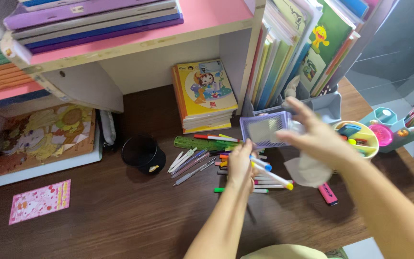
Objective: The person organizes books and papers into a desk organizer, removes pens and markers from holders onto the table, and wipes the markers with a tissue.
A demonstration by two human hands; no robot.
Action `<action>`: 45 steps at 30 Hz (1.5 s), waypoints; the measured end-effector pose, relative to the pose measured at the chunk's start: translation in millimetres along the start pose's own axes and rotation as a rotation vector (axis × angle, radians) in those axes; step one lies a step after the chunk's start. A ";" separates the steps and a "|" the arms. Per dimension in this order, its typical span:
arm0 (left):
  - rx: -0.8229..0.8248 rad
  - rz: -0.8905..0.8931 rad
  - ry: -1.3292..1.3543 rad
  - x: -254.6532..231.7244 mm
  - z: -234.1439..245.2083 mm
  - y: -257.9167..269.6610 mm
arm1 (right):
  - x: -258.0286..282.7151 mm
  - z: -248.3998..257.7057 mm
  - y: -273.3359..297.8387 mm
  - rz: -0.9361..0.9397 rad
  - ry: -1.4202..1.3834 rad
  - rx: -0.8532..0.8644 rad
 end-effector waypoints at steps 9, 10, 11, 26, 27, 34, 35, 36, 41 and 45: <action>-0.276 -0.109 -0.130 -43.9 61.1 24.9 | 34.8 -12.1 -26.9 -0.133 0.259 0.017; -0.280 -0.113 -0.127 -53.5 65.3 20.3 | 37.5 -9.2 -26.3 -0.129 0.259 0.020; -0.339 -0.178 -0.220 -69.3 72.4 16.1 | 31.3 -2.2 -24.6 -0.196 0.304 0.006; -0.587 -1.078 -0.640 -201.3 -23.6 37.4 | -137.9 -19.1 35.0 -0.476 -0.989 -0.097; -0.553 -1.051 -0.665 -191.8 -33.1 33.9 | -138.9 -21.3 33.1 -0.451 -1.063 -0.073; -0.124 -1.108 -0.950 -136.0 -112.2 51.7 | -112.6 -36.1 30.4 -0.393 -1.279 -0.017; -0.110 -1.039 -0.946 -128.8 -115.4 52.8 | -114.4 -37.9 31.9 -0.409 -1.325 -0.032; -0.093 -0.970 -0.941 -123.6 -118.3 53.1 | -118.4 -38.8 33.4 -0.423 -1.371 -0.050; 0.180 -0.617 -1.124 -96.8 -135.9 50.3 | -158.5 -37.7 45.7 -0.453 -1.348 -0.046; 0.266 -0.649 -1.385 -76.7 -146.5 46.4 | -184.1 -44.2 59.5 -0.370 -1.401 -0.126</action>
Point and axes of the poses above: each hand's wrist, its own y-axis away from the middle knuckle, its own z-axis out of the back of the hand, x = y × z, the point moved 9 cm from there along -y, towards the middle knuckle, and after that the axes turned 5 degrees about -x, right-handed, at the moved point
